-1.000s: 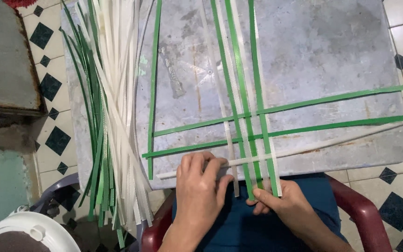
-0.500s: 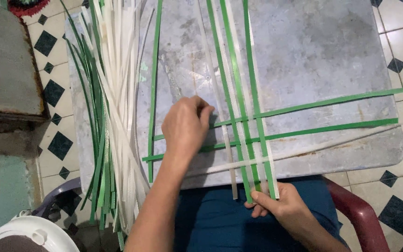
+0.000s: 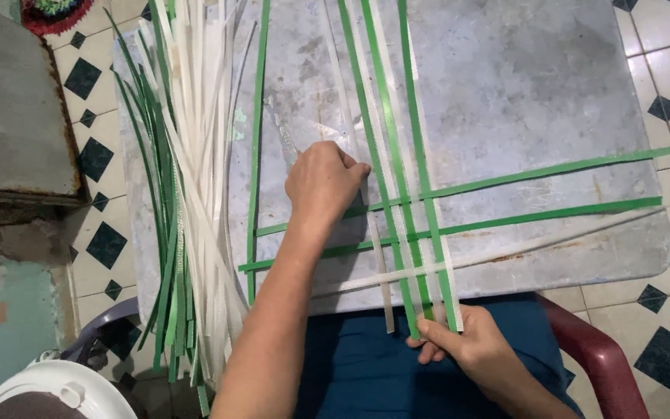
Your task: Weaving green and white plastic strips together on a table to form a patterned sheet.
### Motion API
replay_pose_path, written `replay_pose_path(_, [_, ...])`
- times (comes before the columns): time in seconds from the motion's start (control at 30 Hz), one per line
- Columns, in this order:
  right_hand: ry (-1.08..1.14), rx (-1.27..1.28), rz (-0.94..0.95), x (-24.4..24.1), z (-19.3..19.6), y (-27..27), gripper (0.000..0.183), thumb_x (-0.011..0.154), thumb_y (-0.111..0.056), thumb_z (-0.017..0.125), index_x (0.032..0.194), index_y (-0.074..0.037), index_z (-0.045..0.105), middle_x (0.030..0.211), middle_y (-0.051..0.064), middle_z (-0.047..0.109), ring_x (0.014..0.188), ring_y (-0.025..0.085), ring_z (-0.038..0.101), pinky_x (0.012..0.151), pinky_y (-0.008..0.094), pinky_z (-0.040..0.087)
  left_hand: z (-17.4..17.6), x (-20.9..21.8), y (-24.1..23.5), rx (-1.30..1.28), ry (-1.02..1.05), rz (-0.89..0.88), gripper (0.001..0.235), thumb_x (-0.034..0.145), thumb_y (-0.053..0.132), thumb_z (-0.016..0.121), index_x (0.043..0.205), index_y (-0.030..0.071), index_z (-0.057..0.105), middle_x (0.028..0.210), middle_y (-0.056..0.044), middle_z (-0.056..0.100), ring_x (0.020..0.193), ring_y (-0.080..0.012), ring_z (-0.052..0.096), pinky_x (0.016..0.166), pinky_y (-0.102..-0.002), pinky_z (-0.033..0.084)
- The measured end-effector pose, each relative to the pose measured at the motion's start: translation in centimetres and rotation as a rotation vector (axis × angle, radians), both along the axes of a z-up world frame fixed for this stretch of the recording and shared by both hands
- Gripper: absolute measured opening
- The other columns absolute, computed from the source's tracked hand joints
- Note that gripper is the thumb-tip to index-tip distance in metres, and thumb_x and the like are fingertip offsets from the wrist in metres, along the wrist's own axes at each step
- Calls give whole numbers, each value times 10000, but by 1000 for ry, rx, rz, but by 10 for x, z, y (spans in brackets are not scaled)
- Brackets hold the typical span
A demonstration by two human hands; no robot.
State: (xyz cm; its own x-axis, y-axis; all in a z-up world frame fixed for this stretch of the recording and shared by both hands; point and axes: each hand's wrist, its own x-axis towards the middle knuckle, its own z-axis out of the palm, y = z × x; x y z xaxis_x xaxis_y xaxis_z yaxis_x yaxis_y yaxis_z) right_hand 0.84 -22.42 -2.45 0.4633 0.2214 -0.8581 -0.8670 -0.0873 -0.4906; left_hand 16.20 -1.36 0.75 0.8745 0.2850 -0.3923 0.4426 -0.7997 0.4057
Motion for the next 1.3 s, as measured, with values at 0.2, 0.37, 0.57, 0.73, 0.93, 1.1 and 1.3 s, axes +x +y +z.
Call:
replay_pose_path(0.2, [-78,62,3,-6,-14,-4,272,854,-126,683,672,75,680,541,230,680,711,374,774,890,496,665,-13,-5,4,146,-56,55,573,834,269,714,435,145,322,488,17,369,483,-251,429,442,-377,345])
replay_pose_path(0.37, [-35,-3,15,-4,-11,-2,238,871,-110,677,782,109,703,575,249,693,787,383,794,801,444,637,-13,-5,3,67,-91,110,309,796,142,601,511,149,481,557,10,521,551,-249,538,467,-406,404])
replay_pose_path(0.57, [-15,-22,14,-2,-8,-2,281,869,-121,689,737,126,701,583,274,698,816,394,803,753,424,612,-19,-6,-3,197,-141,164,247,867,191,654,673,64,567,726,-90,608,638,-307,600,497,-439,473])
replay_pose_path(0.73, [-26,-53,10,-4,-13,0,285,892,-92,677,724,138,686,591,288,703,849,390,812,654,384,569,-25,-1,-6,178,-128,210,197,853,74,557,659,75,591,701,-83,612,624,-297,602,498,-438,470])
replay_pose_path(0.93, [6,-24,-17,-6,-12,-2,217,882,-77,691,794,122,692,578,272,668,764,377,774,682,405,580,-38,-3,-9,179,-206,278,264,795,129,653,600,98,478,771,-97,555,614,-352,592,461,-452,457])
replay_pose_path(1.1, [47,-46,-21,-4,-9,2,243,872,-66,682,917,169,726,674,324,729,685,334,725,573,338,496,-22,4,0,50,-205,336,200,764,248,623,872,94,689,909,-109,679,835,-376,651,667,-522,502])
replay_pose_path(1.3, [54,-43,-13,2,-3,3,266,869,-86,674,987,146,728,811,317,771,607,305,670,571,343,507,-17,33,33,-143,-379,349,344,730,220,594,1044,109,681,899,-37,719,846,-205,683,677,-369,534])
